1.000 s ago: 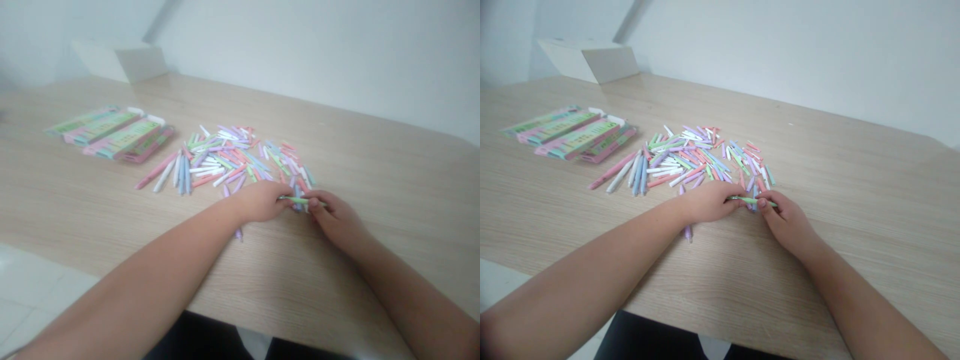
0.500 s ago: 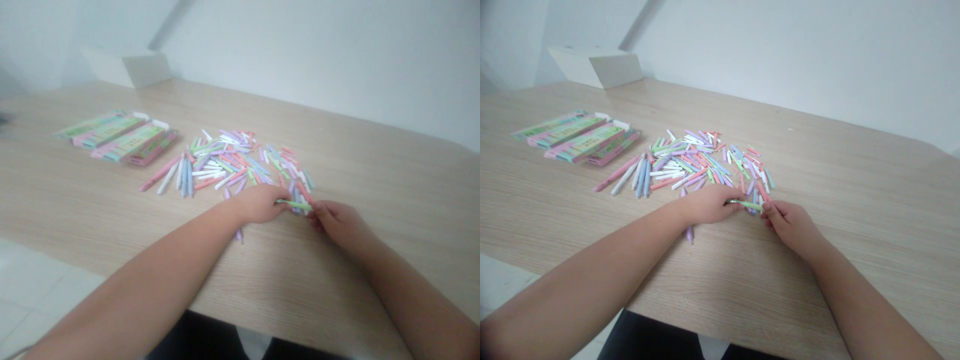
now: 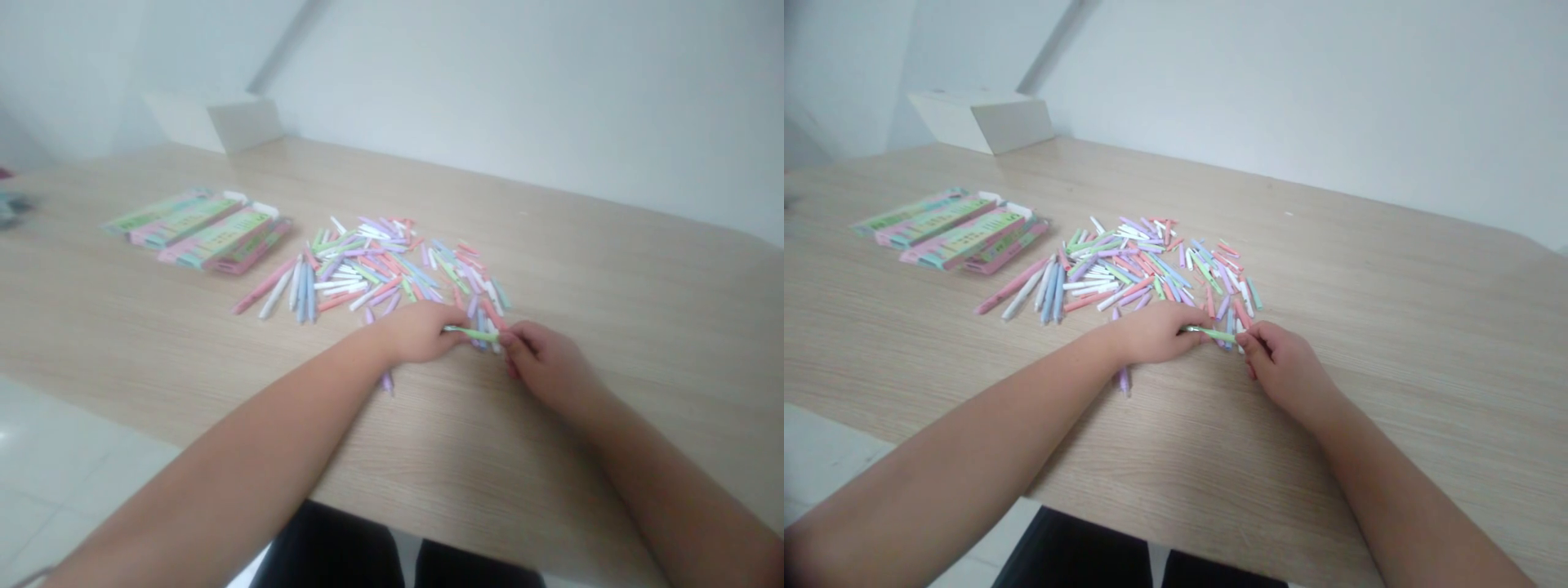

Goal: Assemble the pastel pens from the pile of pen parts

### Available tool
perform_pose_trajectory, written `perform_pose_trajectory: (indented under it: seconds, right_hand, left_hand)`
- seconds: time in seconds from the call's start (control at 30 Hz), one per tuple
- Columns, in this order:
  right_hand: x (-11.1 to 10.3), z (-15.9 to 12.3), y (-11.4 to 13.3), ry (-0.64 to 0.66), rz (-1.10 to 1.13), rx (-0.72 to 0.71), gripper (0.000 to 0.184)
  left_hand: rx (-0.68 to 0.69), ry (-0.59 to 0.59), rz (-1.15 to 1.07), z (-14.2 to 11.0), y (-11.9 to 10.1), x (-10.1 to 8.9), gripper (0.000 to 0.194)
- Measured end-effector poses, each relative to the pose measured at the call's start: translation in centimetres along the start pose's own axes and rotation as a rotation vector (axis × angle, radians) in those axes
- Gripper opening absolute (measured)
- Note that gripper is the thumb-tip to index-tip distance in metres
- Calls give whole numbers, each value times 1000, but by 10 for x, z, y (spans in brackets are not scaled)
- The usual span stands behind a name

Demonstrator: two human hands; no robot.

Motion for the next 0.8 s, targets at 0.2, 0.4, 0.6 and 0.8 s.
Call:
perform_pose_trajectory:
  seconds: [0.2, 0.4, 0.6, 0.8]
  right_hand:
    - [6, 0, -3, -16, 117, -11, 39]
    - [-6, -1, 9, -99, 61, -214, 20]
    - [-2, 3, 9, -47, -12, -201, 27]
    - [16, 9, -8, 80, 167, -61, 46]
  left_hand:
    - [-5, -17, 19, 1, -3, -1, 33]
    - [-17, -44, -8, -1, 2, -3, 33]
    - [26, -83, 8, -2, 3, -4, 35]
    - [97, -139, 113, 2, -7, -7, 36]
Point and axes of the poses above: each hand's wrist, its own z-axis towards the middle knuckle, its own x-axis out of the palm, y = z × x, the point moved 9 cm from there along z, towards the middle knuckle, and after that the axes turned 6 degrees about -z, right-handed, at the moved point
